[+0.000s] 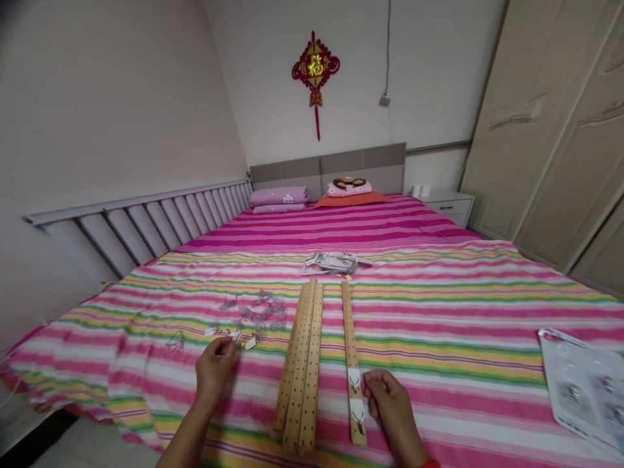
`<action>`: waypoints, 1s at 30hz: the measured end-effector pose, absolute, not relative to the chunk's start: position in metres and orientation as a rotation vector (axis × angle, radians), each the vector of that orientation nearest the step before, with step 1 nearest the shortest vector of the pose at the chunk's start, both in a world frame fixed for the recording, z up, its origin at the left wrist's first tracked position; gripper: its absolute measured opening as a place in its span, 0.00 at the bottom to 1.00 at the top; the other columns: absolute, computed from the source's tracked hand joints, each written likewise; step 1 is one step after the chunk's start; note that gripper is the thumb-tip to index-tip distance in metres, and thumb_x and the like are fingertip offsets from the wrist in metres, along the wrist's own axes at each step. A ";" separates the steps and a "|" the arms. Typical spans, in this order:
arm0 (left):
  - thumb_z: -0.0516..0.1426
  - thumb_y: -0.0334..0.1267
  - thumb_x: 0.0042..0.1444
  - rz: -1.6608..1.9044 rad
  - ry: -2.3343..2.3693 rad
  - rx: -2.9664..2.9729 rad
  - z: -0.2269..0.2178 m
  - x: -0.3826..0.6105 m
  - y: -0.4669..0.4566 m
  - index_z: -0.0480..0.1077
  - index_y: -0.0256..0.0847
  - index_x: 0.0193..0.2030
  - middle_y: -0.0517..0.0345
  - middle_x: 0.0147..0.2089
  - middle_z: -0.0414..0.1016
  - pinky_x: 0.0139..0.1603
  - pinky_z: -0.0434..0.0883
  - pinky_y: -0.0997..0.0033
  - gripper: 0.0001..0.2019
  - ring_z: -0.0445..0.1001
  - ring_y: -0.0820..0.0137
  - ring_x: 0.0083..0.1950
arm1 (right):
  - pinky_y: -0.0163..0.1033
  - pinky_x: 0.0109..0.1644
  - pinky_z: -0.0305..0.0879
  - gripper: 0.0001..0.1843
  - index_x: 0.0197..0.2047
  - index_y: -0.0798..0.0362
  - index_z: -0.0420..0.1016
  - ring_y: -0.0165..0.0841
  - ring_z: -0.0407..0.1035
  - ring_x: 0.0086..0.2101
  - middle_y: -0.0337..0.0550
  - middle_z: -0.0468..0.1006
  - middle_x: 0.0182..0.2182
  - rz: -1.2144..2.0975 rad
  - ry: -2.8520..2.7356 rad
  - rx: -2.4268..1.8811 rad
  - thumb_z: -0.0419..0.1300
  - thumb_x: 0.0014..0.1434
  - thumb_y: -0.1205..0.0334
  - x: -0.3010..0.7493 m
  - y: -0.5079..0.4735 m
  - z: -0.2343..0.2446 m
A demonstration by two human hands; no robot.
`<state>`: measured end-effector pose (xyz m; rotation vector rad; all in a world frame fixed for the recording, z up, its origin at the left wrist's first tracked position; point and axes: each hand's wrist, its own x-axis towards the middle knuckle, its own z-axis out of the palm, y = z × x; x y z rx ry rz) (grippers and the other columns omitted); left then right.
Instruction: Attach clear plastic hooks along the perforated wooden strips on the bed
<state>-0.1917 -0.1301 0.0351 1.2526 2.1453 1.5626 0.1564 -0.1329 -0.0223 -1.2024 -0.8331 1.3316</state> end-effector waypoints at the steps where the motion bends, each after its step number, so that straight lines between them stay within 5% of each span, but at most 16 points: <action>1: 0.59 0.45 0.40 1.611 2.044 1.138 0.041 -0.188 -0.130 0.71 0.39 0.30 0.57 0.27 0.73 0.34 0.67 0.69 0.12 0.71 0.66 0.30 | 0.29 0.16 0.39 0.19 0.22 0.54 0.69 0.20 0.49 0.10 0.30 0.65 0.12 1.334 -0.829 -1.203 0.65 0.42 0.46 0.156 -0.133 -0.022; 9: 0.67 0.41 0.33 1.409 1.319 0.717 0.065 -0.101 -0.146 0.72 0.37 0.29 0.68 0.19 0.65 0.21 0.54 0.81 0.16 0.58 0.82 0.19 | 0.29 0.14 0.37 0.18 0.21 0.54 0.69 0.19 0.49 0.10 0.32 0.68 0.13 1.359 -0.754 -1.127 0.67 0.40 0.48 0.157 -0.132 -0.014; 17: 0.69 0.40 0.29 1.248 1.141 0.579 0.062 -0.007 -0.157 0.71 0.36 0.28 0.68 0.16 0.62 0.19 0.47 0.83 0.18 0.55 0.83 0.18 | 0.28 0.15 0.42 0.19 0.28 0.56 0.76 0.19 0.50 0.11 0.30 0.64 0.10 1.366 -0.862 -0.972 0.69 0.42 0.48 0.147 -0.148 0.027; 23: 0.67 0.41 0.32 1.216 1.119 0.668 0.054 0.029 -0.157 0.72 0.36 0.27 0.66 0.18 0.65 0.20 0.50 0.81 0.15 0.58 0.82 0.20 | 0.30 0.17 0.54 0.18 0.27 0.56 0.77 0.24 0.60 0.13 0.35 0.71 0.11 1.380 -0.882 -0.929 0.70 0.40 0.49 0.148 -0.149 0.050; 30: 0.65 0.43 0.36 1.187 1.162 0.885 0.055 0.029 -0.137 0.73 0.36 0.31 0.58 0.23 0.74 0.24 0.59 0.77 0.16 0.68 0.74 0.24 | 0.31 0.18 0.57 0.18 0.25 0.56 0.77 0.26 0.63 0.14 0.37 0.73 0.12 1.314 -0.861 -0.960 0.71 0.38 0.49 0.154 -0.129 0.045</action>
